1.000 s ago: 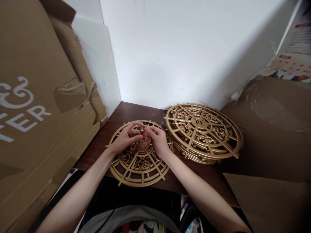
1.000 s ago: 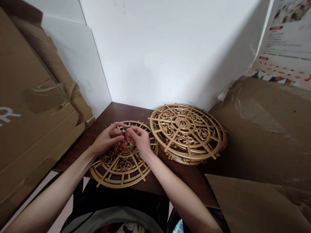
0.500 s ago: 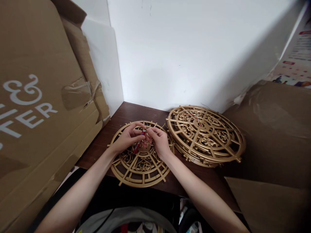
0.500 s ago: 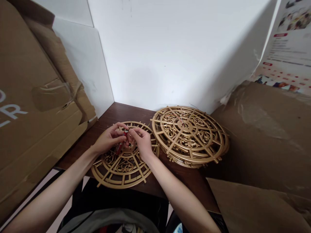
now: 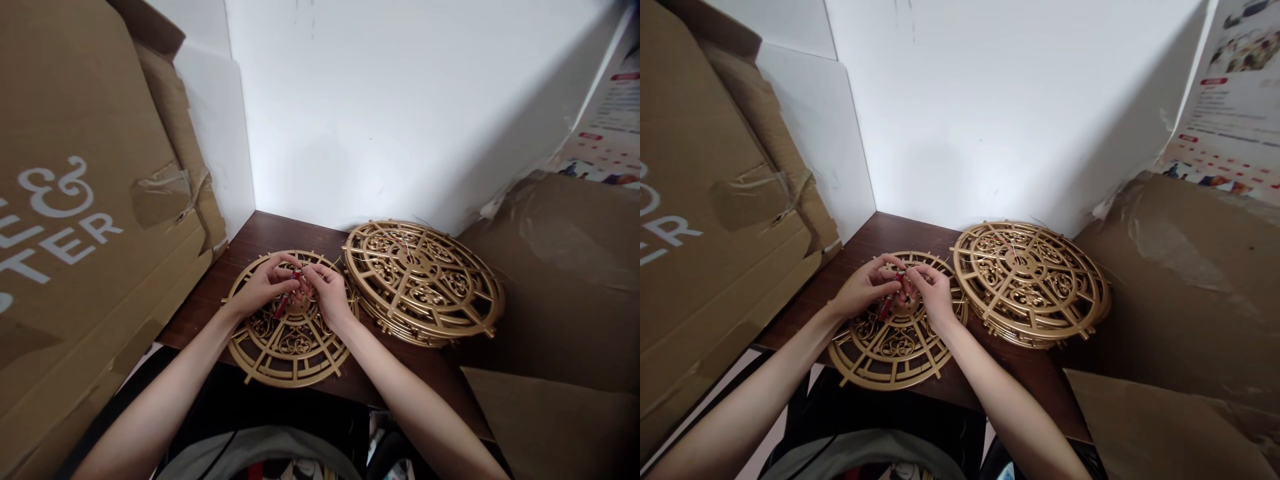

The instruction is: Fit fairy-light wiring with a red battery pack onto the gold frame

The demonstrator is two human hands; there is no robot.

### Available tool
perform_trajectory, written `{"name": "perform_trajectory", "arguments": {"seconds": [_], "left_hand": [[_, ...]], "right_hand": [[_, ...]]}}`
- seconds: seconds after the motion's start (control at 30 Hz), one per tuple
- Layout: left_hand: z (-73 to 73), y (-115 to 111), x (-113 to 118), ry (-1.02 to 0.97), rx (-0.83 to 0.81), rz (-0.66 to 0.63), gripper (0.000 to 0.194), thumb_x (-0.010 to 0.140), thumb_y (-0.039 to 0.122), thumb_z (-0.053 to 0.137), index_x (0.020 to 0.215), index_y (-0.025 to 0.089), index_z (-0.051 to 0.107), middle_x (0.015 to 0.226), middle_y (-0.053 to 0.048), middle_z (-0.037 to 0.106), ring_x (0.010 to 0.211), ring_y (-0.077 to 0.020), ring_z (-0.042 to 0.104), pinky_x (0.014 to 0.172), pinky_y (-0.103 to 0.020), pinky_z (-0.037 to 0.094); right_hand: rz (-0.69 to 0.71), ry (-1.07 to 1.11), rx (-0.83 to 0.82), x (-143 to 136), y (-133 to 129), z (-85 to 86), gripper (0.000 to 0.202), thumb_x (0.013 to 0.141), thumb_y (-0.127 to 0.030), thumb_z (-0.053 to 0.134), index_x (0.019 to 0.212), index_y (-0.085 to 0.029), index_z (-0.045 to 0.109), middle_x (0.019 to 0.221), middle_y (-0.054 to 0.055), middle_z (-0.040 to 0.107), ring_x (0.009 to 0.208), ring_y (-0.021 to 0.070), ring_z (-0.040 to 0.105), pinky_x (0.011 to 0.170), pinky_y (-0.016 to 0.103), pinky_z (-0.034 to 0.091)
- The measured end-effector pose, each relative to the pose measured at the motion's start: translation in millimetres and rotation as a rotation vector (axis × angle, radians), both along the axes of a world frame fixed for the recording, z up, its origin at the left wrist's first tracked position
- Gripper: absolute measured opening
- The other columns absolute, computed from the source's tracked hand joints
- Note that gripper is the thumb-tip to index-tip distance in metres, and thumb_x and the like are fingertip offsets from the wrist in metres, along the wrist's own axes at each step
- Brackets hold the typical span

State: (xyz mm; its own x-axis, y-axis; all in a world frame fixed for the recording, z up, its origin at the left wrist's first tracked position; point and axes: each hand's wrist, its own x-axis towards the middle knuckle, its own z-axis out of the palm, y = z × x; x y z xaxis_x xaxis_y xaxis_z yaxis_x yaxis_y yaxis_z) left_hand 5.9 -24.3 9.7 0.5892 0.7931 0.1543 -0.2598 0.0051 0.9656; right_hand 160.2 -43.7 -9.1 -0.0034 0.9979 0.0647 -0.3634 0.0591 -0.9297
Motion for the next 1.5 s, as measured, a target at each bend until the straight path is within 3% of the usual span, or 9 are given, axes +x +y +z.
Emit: {"name": "perform_trajectory", "arguments": {"seconds": [0.7,0.9,1.0,1.1,1.2,1.27,1.37,1.43,1.5], "left_hand": [[-1.1,1.0,-0.2,0.006,0.016,-0.005,0.030,0.078,0.023,0.072,0.100,0.018,0.052,0.077,-0.003,0.072,0.064,-0.0166,0.069,0.061,-0.027,0.056],[-2.3,2.5,-1.3,0.029,0.049,0.064,0.028,0.079,0.025,0.071,0.099,0.018,0.052,0.076,-0.004,0.072,0.062,-0.0166,0.069,0.059,-0.027,0.055],[-3.7,4.0,-2.4,0.015,0.052,0.089,0.028,0.080,0.025,0.070,0.099,0.019,0.051,0.077,-0.004,0.073,0.061,-0.0158,0.068,0.058,-0.027,0.055],[-4.4,6.0,-3.6,-0.020,0.029,0.121,0.027,0.080,0.024,0.070,0.097,0.019,0.050,0.078,-0.004,0.073,0.061,-0.0150,0.068,0.059,-0.027,0.055],[-3.6,9.4,-4.9,-0.110,-0.046,0.198,0.030,0.077,0.023,0.073,0.095,0.019,0.050,0.077,-0.003,0.073,0.060,-0.0139,0.067,0.059,-0.027,0.057],[-2.9,12.7,-6.1,-0.172,-0.110,0.271,0.033,0.074,0.022,0.075,0.094,0.018,0.049,0.076,-0.003,0.073,0.060,-0.0129,0.067,0.059,-0.025,0.057],[-3.1,18.0,-8.4,-0.230,-0.190,0.360,0.033,0.072,0.018,0.076,0.093,0.018,0.050,0.075,-0.003,0.072,0.059,-0.0121,0.067,0.059,-0.023,0.057],[-4.2,21.1,-9.9,-0.260,-0.237,0.400,0.030,0.073,0.015,0.074,0.092,0.018,0.051,0.073,-0.003,0.072,0.058,-0.0116,0.067,0.058,-0.021,0.057],[-5.3,23.4,-11.1,-0.292,-0.285,0.434,0.024,0.076,0.011,0.069,0.091,0.017,0.051,0.072,-0.003,0.071,0.056,-0.0111,0.066,0.056,-0.020,0.056]], "right_hand": [[-0.006,-0.012,0.012,-0.5,0.9,-1.0,0.028,0.070,-0.043,0.073,0.074,-0.017,0.066,0.051,-0.005,0.055,0.048,0.0085,0.045,0.047,0.021,0.035],[-0.042,-0.010,0.006,-1.1,-1.2,1.3,0.034,0.076,-0.051,0.067,0.076,-0.018,0.064,0.056,-0.004,0.054,0.048,0.0089,0.046,0.048,0.022,0.036],[-0.122,-0.129,0.115,0.3,-4.6,6.8,0.037,0.085,-0.053,0.055,0.078,-0.018,0.065,0.059,-0.003,0.054,0.054,0.0111,0.049,0.054,0.024,0.039],[-0.231,-0.301,0.296,2.9,-9.7,13.7,0.039,0.095,-0.046,0.041,0.084,-0.020,0.068,0.075,0.002,0.061,0.075,0.0151,0.057,0.071,0.028,0.044],[-0.357,-0.490,0.454,4.9,-15.5,20.1,0.042,0.098,-0.043,0.035,0.087,-0.022,0.070,0.097,0.006,0.062,0.099,0.0187,0.056,0.091,0.033,0.041],[-0.386,-0.568,0.511,5.2,-18.5,23.4,0.044,0.098,-0.044,0.036,0.085,-0.022,0.071,0.099,0.006,0.059,0.103,0.0195,0.054,0.093,0.035,0.039],[-0.226,-0.495,0.474,5.2,-19.6,26.6,0.047,0.097,-0.047,0.036,0.084,-0.020,0.072,0.075,0.003,0.057,0.077,0.0151,0.056,0.075,0.030,0.043],[-0.033,-0.364,0.357,5.6,-18.5,27.9,0.046,0.096,-0.049,0.040,0.082,-0.017,0.071,0.056,-0.002,0.049,0.055,0.0103,0.048,0.058,0.026,0.040],[0.140,-0.225,0.212,6.5,-17.1,28.8,0.037,0.089,-0.049,0.054,0.082,-0.016,0.070,0.049,-0.005,0.047,0.046,0.0074,0.042,0.049,0.022,0.036]]}}
